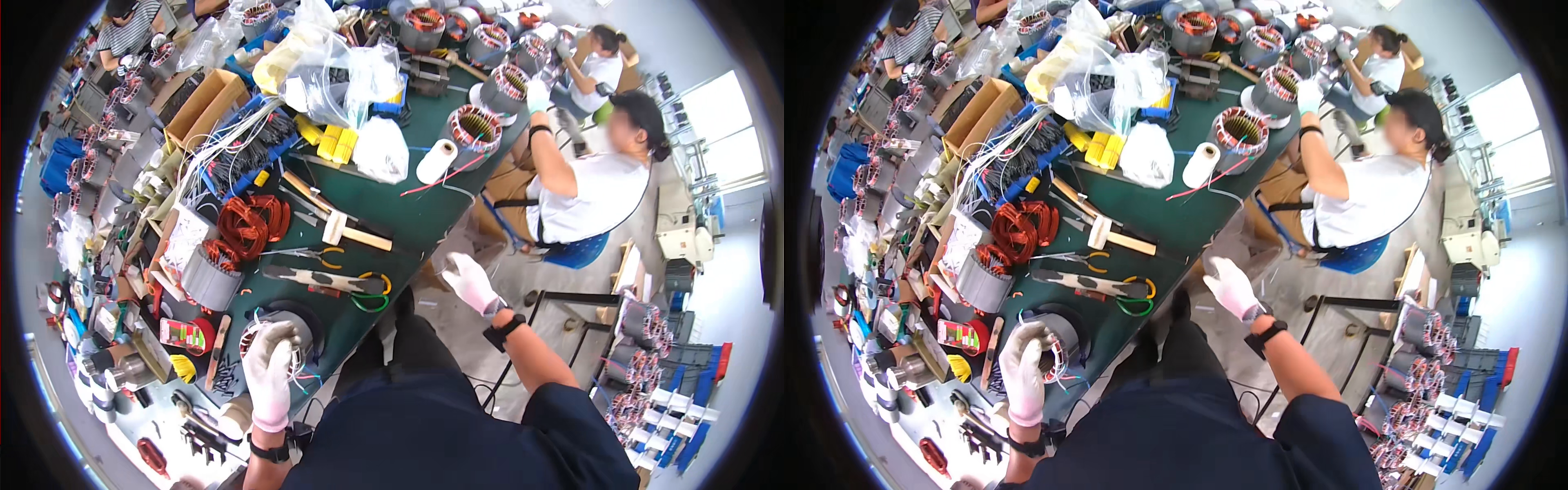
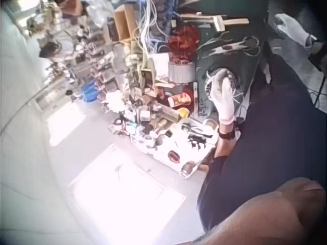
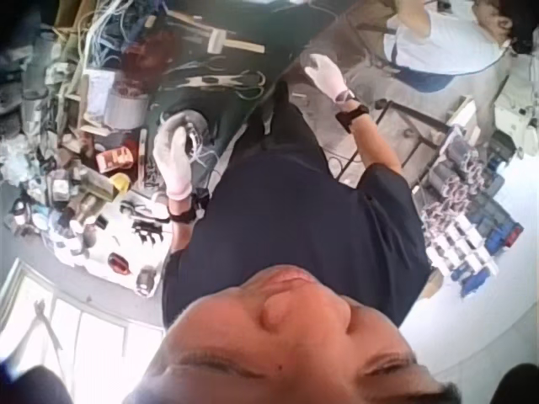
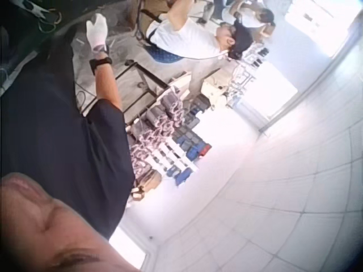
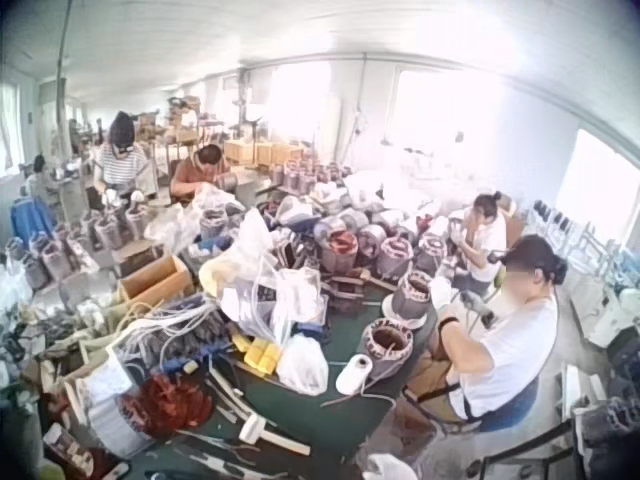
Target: Manually assemble and wire motor stators using a mallet and hand tools.
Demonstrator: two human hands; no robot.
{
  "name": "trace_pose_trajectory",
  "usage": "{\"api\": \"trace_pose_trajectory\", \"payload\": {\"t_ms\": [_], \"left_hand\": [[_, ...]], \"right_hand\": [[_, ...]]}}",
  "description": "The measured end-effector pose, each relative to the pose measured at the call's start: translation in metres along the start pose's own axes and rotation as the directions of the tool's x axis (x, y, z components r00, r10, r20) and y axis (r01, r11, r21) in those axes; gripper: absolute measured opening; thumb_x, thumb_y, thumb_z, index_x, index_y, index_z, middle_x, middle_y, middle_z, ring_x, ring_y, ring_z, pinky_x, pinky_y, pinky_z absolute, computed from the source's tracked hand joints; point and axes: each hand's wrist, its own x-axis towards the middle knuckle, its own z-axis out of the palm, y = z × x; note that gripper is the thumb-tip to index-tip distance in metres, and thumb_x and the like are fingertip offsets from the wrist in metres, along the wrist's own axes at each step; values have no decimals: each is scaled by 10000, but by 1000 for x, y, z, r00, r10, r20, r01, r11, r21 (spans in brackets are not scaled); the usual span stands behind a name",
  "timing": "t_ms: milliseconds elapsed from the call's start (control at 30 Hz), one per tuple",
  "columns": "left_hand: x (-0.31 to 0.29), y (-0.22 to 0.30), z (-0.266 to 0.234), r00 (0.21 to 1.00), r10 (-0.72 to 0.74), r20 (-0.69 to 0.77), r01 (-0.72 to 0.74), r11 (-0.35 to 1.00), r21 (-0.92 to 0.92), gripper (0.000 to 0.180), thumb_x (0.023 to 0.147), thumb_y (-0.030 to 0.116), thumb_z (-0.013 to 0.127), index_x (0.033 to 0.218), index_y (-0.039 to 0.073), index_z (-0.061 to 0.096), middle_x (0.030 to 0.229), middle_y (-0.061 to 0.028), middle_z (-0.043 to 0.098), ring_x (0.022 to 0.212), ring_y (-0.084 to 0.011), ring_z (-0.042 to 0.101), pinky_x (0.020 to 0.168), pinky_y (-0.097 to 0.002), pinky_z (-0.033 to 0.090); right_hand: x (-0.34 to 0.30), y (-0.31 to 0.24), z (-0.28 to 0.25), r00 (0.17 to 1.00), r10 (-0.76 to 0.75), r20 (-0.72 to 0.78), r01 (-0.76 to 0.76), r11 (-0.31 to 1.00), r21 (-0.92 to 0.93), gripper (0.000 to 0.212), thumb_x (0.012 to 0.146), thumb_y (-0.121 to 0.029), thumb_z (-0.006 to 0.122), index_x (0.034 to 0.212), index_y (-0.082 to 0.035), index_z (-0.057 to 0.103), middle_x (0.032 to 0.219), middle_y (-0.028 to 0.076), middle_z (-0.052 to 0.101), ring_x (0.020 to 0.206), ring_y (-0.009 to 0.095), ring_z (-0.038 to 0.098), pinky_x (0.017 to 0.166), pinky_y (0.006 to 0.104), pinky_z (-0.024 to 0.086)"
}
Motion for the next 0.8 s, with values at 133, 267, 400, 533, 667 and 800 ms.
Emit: {"api": "trace_pose_trajectory", "payload": {"t_ms": [133, 267, 400, 533, 667, 800], "left_hand": [[-11, -9, -10, 993, 62, -98, -68, 995, -67, 262, 998, 0, 527, 1217, -73, 651, 1099, -84, 694, 974, -133, 666, 895, -273, 534], [-23, -13, -6, 971, 57, -233, -54, 998, 18, 276, 1024, 80, 498, 1197, -61, 660, 1067, -70, 682, 926, -122, 655, 850, -265, 527], [-21, -23, 18, 963, -12, -269, 6, 1000, -23, 284, 1053, 87, 463, 1231, -48, 638, 1063, -48, 658, 910, -103, 621, 837, -250, 493], [-27, -7, 50, 955, 55, -293, -64, 998, -23, 282, 1026, 72, 479, 1210, -57, 650, 1062, -62, 665, 912, -116, 633, 846, -254, 503], [-20, 4, 72, 938, 70, -339, -104, 991, -83, 276, 1011, 62, 501, 1198, -64, 660, 1067, -74, 676, 921, -122, 647, 861, -254, 515], [3, 18, 98, 970, 128, -205, -149, 984, -95, 259, 1023, 72, 536, 1208, -60, 661, 1064, -77, 687, 943, -134, 653, 880, -261, 521]], "right_hand": [[110, -35, -53, 926, -273, -261, 260, 962, -83, 444, 899, -211, 728, 1265, 20, 628, 1156, 202, 678, 1059, 401, 664, 930, 457, 550], [201, -101, -100, 911, -362, -199, 279, 894, -351, 393, 865, -227, 742, 1198, -49, 636, 1086, 192, 645, 1086, 360, 669, 869, 468, 564], [245, -104, -91, 998, -17, -56, -18, 829, -558, 585, 807, -280, 789, 1318, -99, 569, 1195, 188, 613, 1036, 391, 683, 838, 511, 568], [257, -73, -73, 977, -208, -39, 147, 798, -584, 225, 904, -141, 607, 1119, -87, 647, 1045, 185, 637, 947, 371, 706, 763, 506, 566], [250, -62, -57, 945, -328, -12, 250, 744, -619, 110, 913, -138, 589, 940, -84, 681, 959, 160, 647, 876, 347, 714, 718, 491, 565], [244, -27, -66, 887, -458, 63, 369, 620, -693, 102, 876, -157, 611, 885, -122, 706, 869, 127, 643, 840, 316, 694, 585, 468, 559]]}}
